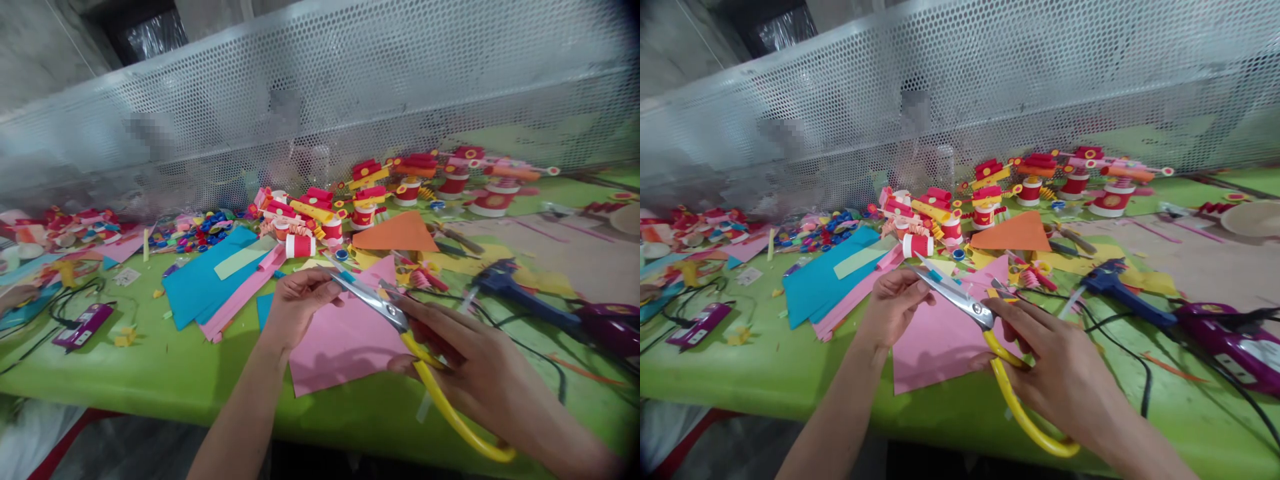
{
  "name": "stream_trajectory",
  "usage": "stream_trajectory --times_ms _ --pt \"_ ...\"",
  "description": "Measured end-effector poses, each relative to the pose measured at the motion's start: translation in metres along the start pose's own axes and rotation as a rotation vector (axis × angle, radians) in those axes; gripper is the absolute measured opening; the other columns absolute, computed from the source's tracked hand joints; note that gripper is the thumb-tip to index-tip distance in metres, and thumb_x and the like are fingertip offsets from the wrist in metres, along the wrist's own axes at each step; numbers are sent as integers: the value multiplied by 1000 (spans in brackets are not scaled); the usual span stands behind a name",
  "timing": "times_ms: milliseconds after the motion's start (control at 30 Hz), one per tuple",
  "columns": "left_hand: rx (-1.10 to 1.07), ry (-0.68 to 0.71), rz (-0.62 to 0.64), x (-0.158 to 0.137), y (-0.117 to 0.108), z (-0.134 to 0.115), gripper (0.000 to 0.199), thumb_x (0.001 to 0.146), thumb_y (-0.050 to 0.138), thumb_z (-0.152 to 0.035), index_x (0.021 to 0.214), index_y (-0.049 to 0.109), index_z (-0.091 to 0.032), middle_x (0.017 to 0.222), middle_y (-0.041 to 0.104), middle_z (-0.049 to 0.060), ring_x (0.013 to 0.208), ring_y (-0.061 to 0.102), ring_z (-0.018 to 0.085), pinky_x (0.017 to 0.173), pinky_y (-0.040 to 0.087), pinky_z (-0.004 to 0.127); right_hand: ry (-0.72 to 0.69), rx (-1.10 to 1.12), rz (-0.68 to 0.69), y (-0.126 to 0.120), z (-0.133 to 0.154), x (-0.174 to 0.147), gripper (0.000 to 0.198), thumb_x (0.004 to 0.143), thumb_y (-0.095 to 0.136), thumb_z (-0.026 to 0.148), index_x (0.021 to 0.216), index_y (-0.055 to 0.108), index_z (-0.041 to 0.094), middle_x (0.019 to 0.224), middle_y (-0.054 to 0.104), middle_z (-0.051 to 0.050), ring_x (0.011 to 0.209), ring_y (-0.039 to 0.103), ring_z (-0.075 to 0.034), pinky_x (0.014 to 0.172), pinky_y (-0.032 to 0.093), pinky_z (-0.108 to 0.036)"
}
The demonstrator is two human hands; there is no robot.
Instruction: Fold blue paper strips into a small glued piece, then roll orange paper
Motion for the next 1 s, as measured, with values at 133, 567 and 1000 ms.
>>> stream_trajectory --times_ms 133,567,1000 --pt "-6 10 -5 0 0 -1 15 71 89 -29 82 82 -21 83 75 4 73 68 14 66 61 28 -16 42 -21 0 0 -1 58 84 78 40 134 61 17 97 71 -10 57 61 -15 52 52 -27" --pt "-30 53 -5 -1 1 -3 12 72 88 -24 82 82 -23 84 76 2 71 69 12 65 62 26 -68 30 -68 -4 8 3 55 85 76 48 126 65 13 75 65 -4 49 53 -14 47 47 -26" --pt "-26 51 -29 -1 -1 -4 17 69 91 -27 82 82 -22 77 74 2 66 67 13 61 62 27 -48 26 -65 -6 4 2 53 86 74 49 126 71 14 77 74 -8 48 57 -16 50 49 -28"
Point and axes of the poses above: each hand's wrist, its own x-axis towards the middle knuckle, its own y-axis out of the palm, z = x × y, the point moved 8 cm from there along x, towards the middle knuckle
